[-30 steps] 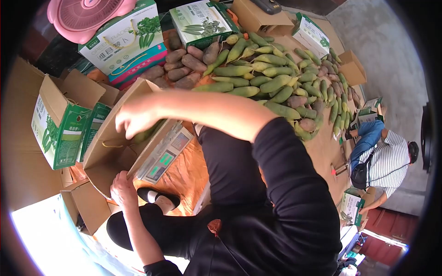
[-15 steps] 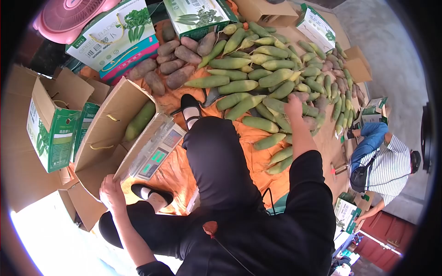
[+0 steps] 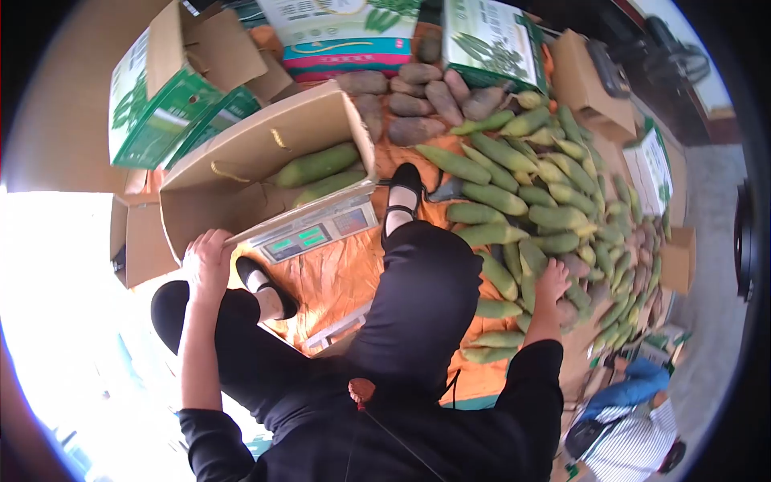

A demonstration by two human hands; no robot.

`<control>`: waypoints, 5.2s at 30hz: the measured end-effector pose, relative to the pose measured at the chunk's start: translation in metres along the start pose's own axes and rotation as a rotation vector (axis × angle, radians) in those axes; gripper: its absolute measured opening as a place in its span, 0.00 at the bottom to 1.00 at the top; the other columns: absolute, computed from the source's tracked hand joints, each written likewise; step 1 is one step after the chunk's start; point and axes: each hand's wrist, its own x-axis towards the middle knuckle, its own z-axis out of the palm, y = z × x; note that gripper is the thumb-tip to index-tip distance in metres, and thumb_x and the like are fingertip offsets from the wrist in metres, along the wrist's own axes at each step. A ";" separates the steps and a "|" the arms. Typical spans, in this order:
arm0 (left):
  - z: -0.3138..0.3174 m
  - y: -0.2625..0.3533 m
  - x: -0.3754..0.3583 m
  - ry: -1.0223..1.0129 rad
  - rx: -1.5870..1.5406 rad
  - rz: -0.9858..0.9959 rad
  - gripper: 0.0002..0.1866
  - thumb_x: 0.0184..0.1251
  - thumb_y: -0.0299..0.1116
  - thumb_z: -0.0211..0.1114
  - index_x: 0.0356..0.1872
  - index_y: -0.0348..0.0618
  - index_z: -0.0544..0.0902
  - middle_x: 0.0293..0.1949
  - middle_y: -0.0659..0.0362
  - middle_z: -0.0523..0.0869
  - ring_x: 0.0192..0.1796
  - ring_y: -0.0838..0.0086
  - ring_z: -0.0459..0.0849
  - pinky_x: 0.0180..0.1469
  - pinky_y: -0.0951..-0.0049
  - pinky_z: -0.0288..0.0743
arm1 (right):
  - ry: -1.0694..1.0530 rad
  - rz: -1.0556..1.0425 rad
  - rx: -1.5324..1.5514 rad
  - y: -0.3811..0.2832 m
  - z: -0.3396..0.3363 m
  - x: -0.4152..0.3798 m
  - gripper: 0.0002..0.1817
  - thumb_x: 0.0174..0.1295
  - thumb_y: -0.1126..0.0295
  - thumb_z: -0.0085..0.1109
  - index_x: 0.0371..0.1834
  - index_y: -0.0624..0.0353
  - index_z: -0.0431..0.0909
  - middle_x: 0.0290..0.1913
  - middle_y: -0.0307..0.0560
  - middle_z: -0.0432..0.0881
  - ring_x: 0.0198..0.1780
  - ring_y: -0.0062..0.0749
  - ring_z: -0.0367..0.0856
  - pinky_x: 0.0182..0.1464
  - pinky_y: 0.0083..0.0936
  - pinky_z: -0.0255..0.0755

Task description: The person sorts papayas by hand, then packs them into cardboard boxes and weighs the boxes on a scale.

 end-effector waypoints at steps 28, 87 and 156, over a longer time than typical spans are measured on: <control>0.010 -0.014 -0.010 0.123 0.054 0.154 0.04 0.47 0.26 0.61 0.25 0.48 0.75 0.26 0.62 0.78 0.34 0.68 0.81 0.37 0.66 0.72 | 0.500 -0.952 1.036 -0.111 -0.398 -0.095 0.33 0.38 0.78 0.72 0.53 0.62 0.73 0.49 0.52 0.77 0.52 0.47 0.74 0.56 0.36 0.68; -0.003 -0.005 -0.002 0.046 -0.025 0.084 0.24 0.49 0.30 0.73 0.51 0.45 0.80 0.40 0.56 0.84 0.48 0.58 0.80 0.58 0.59 0.68 | 0.011 -0.440 0.388 -0.140 -0.141 0.056 0.14 0.53 0.72 0.60 0.44 0.55 0.78 0.46 0.52 0.80 0.53 0.51 0.77 0.50 0.42 0.74; -0.025 -0.009 -0.003 0.322 -0.093 0.293 0.07 0.46 0.26 0.66 0.30 0.45 0.84 0.31 0.61 0.81 0.38 0.64 0.80 0.44 0.63 0.72 | 0.108 -1.592 0.538 -0.356 -0.425 -0.173 0.37 0.46 0.57 0.74 0.62 0.48 0.71 0.51 0.49 0.80 0.55 0.47 0.78 0.55 0.40 0.75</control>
